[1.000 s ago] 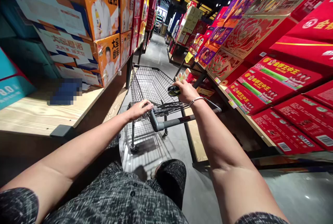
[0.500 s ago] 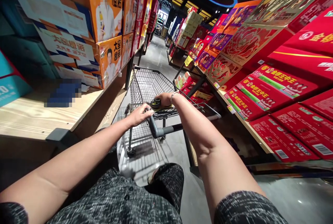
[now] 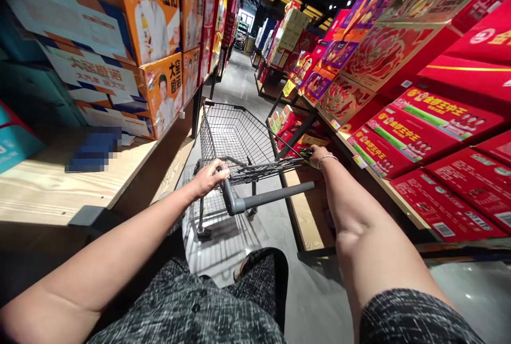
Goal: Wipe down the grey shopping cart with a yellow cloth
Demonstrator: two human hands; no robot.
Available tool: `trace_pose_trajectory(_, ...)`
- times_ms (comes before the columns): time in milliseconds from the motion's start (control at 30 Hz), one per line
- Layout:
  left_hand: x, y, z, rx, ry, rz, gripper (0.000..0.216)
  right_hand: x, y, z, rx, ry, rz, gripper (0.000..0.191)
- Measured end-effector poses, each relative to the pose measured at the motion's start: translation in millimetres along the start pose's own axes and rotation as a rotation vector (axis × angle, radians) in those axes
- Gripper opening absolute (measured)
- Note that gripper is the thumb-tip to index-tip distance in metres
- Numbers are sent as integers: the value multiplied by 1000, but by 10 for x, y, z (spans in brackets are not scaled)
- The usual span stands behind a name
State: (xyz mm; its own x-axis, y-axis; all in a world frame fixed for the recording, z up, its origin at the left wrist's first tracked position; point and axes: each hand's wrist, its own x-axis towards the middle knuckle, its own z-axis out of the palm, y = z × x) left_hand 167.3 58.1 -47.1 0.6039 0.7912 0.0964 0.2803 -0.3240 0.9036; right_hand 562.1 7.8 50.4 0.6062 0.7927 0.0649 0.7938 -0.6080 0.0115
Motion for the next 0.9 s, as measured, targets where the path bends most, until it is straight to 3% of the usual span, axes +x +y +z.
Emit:
trace_pose_trajectory(100, 20, -48, 13, -40, 21, 27, 51, -52, -17, 90, -55, -35, 102, 59)
trace_pose_trajectory(200, 41, -96, 43, -85, 47, 54, 48, -297, -60, 123, -57, -72, 146, 55)
trace_pose_trajectory(333, 46, -127, 71, -100, 51, 52, 48, -672, -260, 94, 10, -85, 29, 41)
trace_pose_trajectory(600, 33, -232, 31, -117, 74, 77, 48, -1185, -762, 23, 60, -45, -31, 39)
trace_pose_trajectory(700, 37, -251, 0, -97, 69, 71, 47, -1398, -1015, -25, 142, -96, -160, 33)
trace_pose_trajectory(900, 64, -238, -31, -51, 72, 48, 46, -1805, -1633, -142, 170, -123, -581, 31)
